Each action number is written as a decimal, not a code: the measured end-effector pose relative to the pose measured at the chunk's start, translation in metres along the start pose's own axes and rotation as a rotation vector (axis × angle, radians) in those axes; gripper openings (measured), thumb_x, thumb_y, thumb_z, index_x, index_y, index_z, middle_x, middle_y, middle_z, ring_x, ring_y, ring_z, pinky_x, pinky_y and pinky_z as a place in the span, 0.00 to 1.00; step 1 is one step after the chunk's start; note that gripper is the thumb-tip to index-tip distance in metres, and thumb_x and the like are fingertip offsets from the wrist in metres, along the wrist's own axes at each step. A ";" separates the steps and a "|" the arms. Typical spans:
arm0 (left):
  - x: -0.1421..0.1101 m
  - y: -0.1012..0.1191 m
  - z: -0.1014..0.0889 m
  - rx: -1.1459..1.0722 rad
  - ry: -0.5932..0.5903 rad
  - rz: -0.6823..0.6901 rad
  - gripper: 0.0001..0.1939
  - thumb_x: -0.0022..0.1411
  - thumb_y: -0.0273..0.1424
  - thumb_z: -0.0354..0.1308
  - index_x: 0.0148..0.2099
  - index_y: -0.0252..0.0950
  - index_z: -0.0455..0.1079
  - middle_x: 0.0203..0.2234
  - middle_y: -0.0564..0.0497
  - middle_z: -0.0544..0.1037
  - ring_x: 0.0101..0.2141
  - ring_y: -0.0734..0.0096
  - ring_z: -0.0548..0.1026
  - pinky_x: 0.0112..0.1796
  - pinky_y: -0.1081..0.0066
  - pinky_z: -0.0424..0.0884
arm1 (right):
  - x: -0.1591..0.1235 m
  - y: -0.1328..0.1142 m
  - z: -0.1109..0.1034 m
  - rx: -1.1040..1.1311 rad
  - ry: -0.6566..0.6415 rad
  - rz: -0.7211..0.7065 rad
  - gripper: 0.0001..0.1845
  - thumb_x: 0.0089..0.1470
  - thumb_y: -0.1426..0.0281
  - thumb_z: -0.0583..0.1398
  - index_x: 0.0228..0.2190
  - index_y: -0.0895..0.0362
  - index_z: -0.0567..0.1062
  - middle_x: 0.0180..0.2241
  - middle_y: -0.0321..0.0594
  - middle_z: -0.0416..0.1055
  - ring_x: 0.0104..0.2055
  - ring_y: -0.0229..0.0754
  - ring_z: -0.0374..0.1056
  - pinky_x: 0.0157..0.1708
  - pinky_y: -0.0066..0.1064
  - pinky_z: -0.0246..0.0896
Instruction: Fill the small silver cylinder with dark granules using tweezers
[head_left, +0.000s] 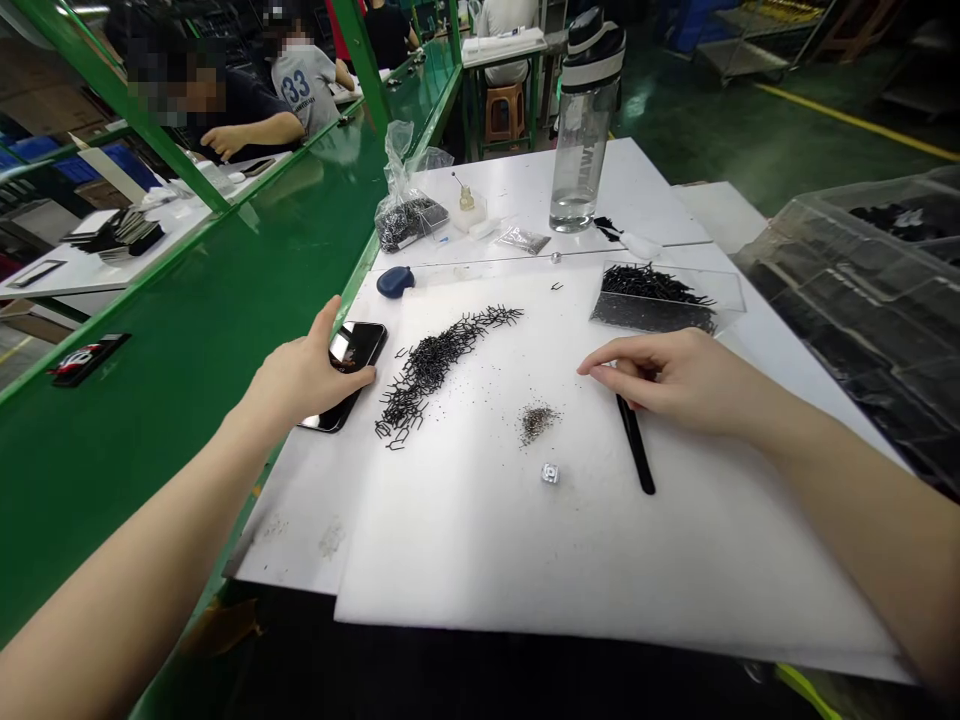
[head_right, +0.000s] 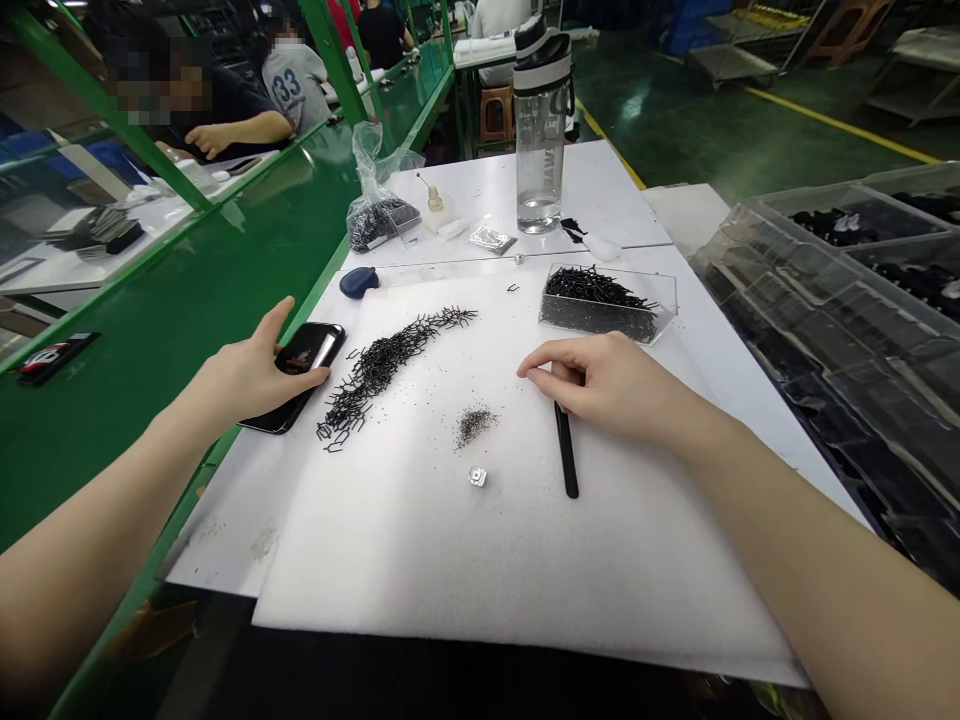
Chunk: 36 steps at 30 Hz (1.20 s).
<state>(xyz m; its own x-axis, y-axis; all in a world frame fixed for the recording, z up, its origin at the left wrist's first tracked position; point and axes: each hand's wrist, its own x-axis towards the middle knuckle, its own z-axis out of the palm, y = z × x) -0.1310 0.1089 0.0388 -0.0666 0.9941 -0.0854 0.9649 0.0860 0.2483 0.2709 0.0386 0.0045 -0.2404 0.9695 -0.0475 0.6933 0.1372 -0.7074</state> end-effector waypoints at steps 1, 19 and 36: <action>0.000 0.001 0.001 0.030 0.004 0.001 0.63 0.45 0.50 0.73 0.77 0.49 0.45 0.43 0.38 0.81 0.43 0.27 0.78 0.40 0.50 0.74 | 0.000 0.000 0.000 -0.002 -0.002 -0.002 0.18 0.62 0.51 0.59 0.41 0.48 0.82 0.21 0.33 0.62 0.25 0.39 0.59 0.30 0.35 0.53; -0.135 0.048 0.013 -0.250 0.019 0.890 0.20 0.64 0.41 0.63 0.58 0.51 0.71 0.48 0.52 0.82 0.47 0.57 0.80 0.46 0.58 0.79 | -0.010 -0.014 -0.011 -0.212 -0.191 0.095 0.26 0.60 0.54 0.60 0.56 0.48 0.63 0.22 0.27 0.67 0.23 0.40 0.61 0.27 0.32 0.51; -0.161 0.049 0.052 0.047 -0.059 1.166 0.28 0.73 0.42 0.55 0.70 0.37 0.63 0.66 0.51 0.70 0.62 0.52 0.69 0.50 0.55 0.73 | -0.007 -0.030 -0.036 0.616 0.055 0.015 0.10 0.55 0.63 0.65 0.39 0.51 0.77 0.18 0.30 0.65 0.21 0.37 0.63 0.25 0.32 0.57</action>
<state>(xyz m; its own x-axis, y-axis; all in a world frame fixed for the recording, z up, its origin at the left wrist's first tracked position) -0.0599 -0.0502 0.0146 0.8767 0.4643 0.1256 0.4421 -0.8808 0.1697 0.2764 0.0352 0.0511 -0.1870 0.9817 -0.0358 0.1731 -0.0029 -0.9849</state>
